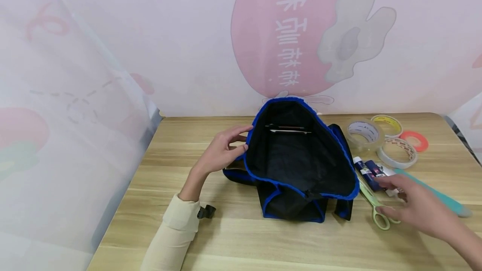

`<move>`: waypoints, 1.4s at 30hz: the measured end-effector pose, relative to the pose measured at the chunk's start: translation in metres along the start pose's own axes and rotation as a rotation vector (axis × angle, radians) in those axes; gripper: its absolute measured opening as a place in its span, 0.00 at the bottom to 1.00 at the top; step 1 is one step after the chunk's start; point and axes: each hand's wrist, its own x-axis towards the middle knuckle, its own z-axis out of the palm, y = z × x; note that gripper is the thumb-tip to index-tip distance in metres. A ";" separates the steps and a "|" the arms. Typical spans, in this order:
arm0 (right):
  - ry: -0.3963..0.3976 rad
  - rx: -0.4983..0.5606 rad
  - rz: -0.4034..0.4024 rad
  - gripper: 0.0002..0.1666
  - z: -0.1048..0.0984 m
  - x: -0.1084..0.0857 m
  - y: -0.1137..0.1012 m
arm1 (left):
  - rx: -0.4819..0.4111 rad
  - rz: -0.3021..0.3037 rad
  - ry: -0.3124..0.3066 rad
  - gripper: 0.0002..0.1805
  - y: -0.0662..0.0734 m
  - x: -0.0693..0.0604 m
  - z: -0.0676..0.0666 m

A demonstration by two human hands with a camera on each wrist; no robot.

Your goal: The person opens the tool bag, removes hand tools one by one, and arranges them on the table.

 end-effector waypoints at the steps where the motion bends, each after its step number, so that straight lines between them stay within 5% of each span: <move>1: 0.021 0.008 -0.016 0.42 -0.002 0.002 -0.001 | 0.002 0.000 0.001 0.31 0.000 0.000 0.000; 7: 0.126 0.026 -0.109 0.39 -0.015 0.022 -0.007 | 0.001 -0.001 0.000 0.31 0.000 -0.001 0.000; 19: 0.185 0.083 -0.249 0.33 -0.038 0.059 -0.035 | -0.001 0.001 -0.001 0.31 0.000 -0.001 0.000; 26: 0.121 0.033 -0.258 0.36 -0.044 0.080 -0.060 | -0.006 -0.009 0.000 0.31 0.000 -0.002 0.000; 36: 0.077 0.003 -0.371 0.34 -0.042 0.112 -0.092 | -0.014 -0.007 0.000 0.31 0.001 -0.001 0.001; 42: -0.020 0.051 -0.357 0.32 -0.037 0.131 -0.111 | -0.008 -0.002 0.003 0.31 0.000 -0.002 0.001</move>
